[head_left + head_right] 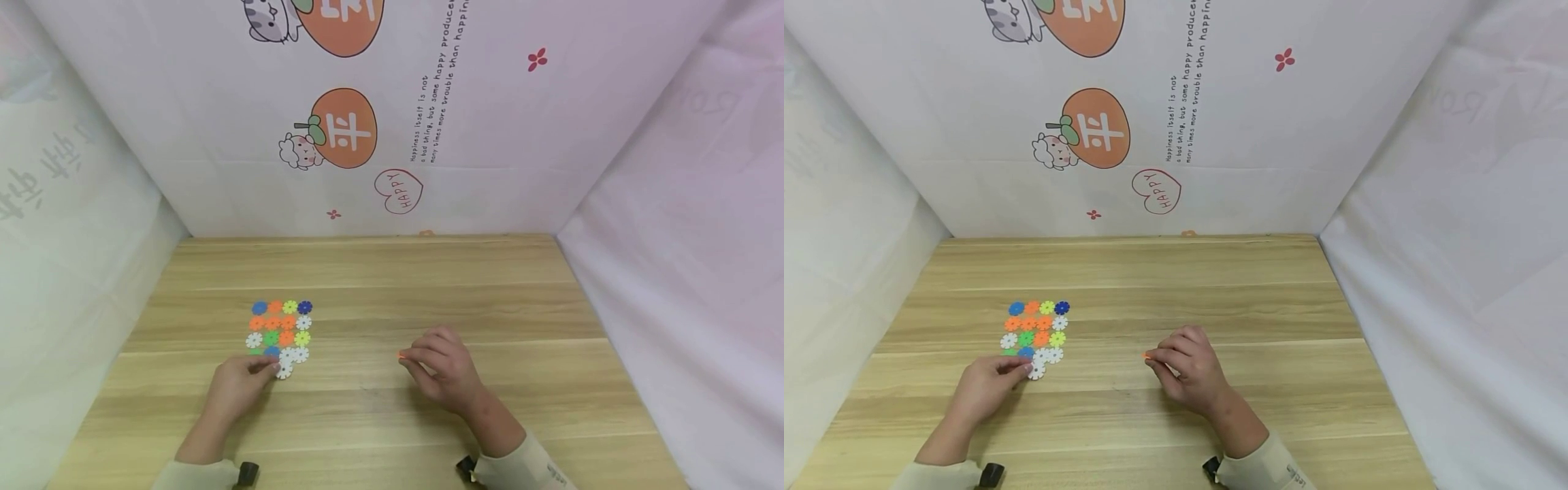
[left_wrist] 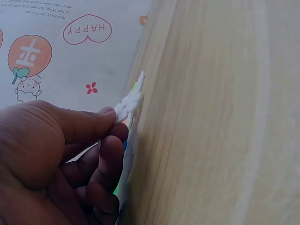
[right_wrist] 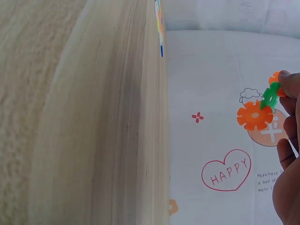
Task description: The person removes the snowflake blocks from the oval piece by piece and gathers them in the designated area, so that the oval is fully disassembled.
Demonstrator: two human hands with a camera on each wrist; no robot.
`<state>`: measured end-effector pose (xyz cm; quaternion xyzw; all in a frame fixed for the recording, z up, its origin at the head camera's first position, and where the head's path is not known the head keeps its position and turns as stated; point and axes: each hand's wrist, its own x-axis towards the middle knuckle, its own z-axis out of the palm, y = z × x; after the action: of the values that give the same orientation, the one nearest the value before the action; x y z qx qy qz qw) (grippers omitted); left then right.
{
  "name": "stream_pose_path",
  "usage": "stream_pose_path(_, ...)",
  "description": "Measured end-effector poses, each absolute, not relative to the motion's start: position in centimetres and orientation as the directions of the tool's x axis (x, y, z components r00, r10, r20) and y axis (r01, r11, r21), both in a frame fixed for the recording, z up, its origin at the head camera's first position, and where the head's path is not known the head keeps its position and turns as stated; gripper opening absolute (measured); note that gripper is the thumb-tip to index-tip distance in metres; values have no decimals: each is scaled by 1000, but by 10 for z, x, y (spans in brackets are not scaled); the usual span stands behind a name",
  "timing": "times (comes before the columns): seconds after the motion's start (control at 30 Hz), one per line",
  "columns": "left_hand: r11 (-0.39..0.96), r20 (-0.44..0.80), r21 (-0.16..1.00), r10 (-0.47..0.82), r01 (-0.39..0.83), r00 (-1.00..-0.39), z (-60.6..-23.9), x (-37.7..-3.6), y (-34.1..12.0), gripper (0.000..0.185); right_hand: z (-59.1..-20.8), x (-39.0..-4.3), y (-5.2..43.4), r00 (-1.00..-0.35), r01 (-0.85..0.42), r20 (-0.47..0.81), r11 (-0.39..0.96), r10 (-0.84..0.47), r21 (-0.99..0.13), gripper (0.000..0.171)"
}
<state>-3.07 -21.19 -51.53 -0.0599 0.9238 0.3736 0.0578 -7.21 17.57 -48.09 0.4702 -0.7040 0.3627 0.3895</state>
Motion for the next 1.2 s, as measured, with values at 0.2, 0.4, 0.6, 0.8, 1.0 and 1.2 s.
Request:
stream_pose_path(0.2, 726, -156, 669, -70, -158, -985, -516, -31, -212, 26, -480, -72, 176, -254, -944, 890, 296, -378, -144, 7)
stream_pose_path(0.4, 736, -186, 649, -92, -193, -978, -514, -33, -212, 31, -480, -72, 176, -263, -942, 885, 299, -385, -150, 6)
stream_pose_path(0.6, 746, -194, 636, -93, -197, -977, -514, -35, -213, 31, -480, -72, 176, -265, -943, 882, 298, -389, -151, 7)
stream_pose_path(0.8, 759, -168, 626, -90, -177, -982, -517, -36, -213, 28, -480, -72, 176, -272, -943, 876, 293, -397, -159, 7)
stream_pose_path(1.0, 753, -165, 634, -89, -175, -982, -518, -37, -213, 29, -480, -72, 175, -276, -944, 873, 285, -402, -168, 7)
stream_pose_path(1.2, 743, -173, 642, -97, -187, -980, -517, -37, -213, 29, -481, -72, 175, -277, -942, 874, 290, -399, -167, 7)
